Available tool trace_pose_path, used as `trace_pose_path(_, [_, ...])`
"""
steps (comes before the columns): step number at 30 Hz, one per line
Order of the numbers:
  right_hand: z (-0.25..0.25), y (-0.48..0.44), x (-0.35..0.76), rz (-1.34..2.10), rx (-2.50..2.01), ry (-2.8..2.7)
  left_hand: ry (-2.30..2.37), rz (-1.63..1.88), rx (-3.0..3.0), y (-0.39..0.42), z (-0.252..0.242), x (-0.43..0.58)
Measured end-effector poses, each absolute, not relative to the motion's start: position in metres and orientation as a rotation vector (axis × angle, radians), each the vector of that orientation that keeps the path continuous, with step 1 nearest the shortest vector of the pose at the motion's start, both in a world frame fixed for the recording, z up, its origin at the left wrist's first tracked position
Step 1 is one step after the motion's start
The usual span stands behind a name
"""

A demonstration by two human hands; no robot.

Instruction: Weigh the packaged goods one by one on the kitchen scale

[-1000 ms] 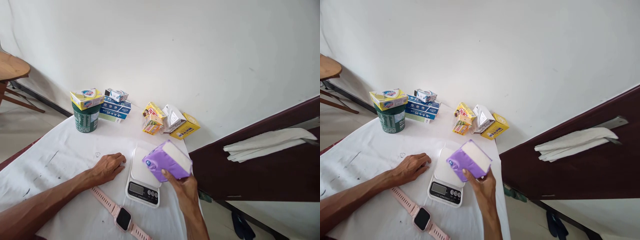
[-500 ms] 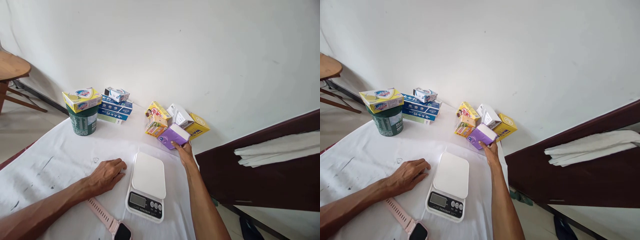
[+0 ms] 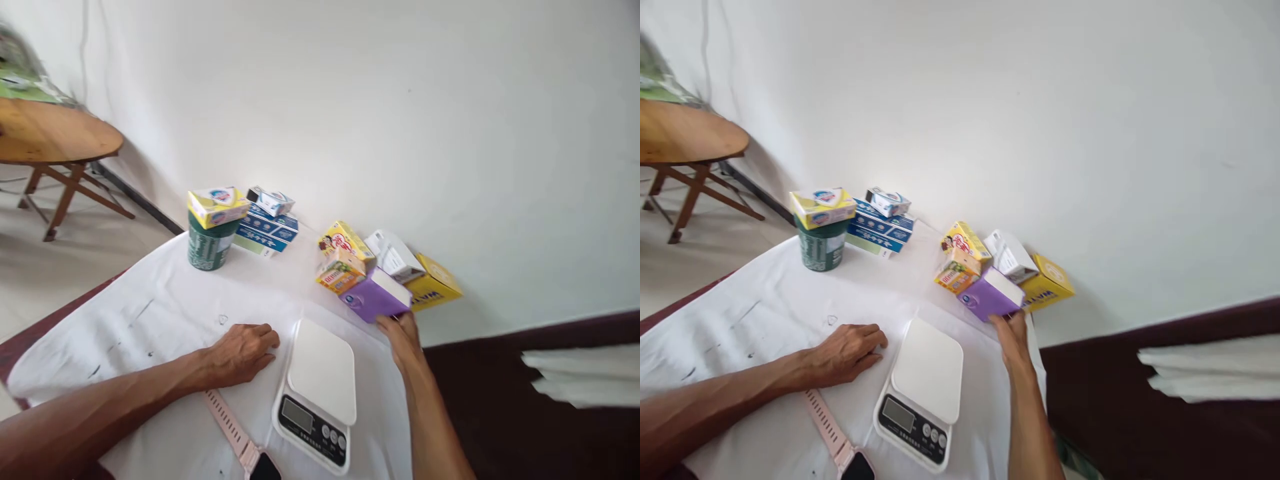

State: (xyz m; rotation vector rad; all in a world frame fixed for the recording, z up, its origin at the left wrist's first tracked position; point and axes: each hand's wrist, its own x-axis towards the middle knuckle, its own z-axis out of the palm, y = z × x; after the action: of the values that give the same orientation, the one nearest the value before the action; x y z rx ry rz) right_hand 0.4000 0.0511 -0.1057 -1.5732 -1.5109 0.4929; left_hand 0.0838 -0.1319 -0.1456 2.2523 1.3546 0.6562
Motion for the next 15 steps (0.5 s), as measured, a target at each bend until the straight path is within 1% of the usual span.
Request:
trace_pose_path(2, [-0.092,0.032,0.391,0.414,-1.622,-1.460,1.365,0.636,2.266,-0.132,-0.146,0.084])
trace_pose_path(3, [-0.084,0.022,0.383,0.323,-1.636,-1.442,1.374,0.621,2.272,-0.132,-0.146,0.083])
trace_pose_path(5, [-0.066,0.000,0.359,0.004,-1.603,-1.409,1.388,0.590,2.289,-0.132,-0.146,0.083])
trace_pose_path(6, [-0.057,-0.009,0.341,-0.038,-1.522,-1.451,1.388,0.580,2.299,-0.132,-0.146,0.083])
trace_pose_path(8, [-0.040,-0.024,0.298,0.069,-1.371,-1.573,1.384,0.578,2.315,-0.132,-0.146,0.082])
trace_pose_path(11, [-0.021,-0.033,0.223,0.410,-1.214,-1.714,1.378,0.595,2.327,-0.133,-0.147,0.082])
trace_pose_path(13, [-0.016,-0.032,0.175,0.563,-1.127,-1.875,1.381,0.603,2.329,-0.133,-0.149,0.082])
trace_pose_path(15, [-0.015,-0.028,0.133,0.644,-1.009,-2.000,1.384,0.616,2.333,-0.133,-0.153,0.082])
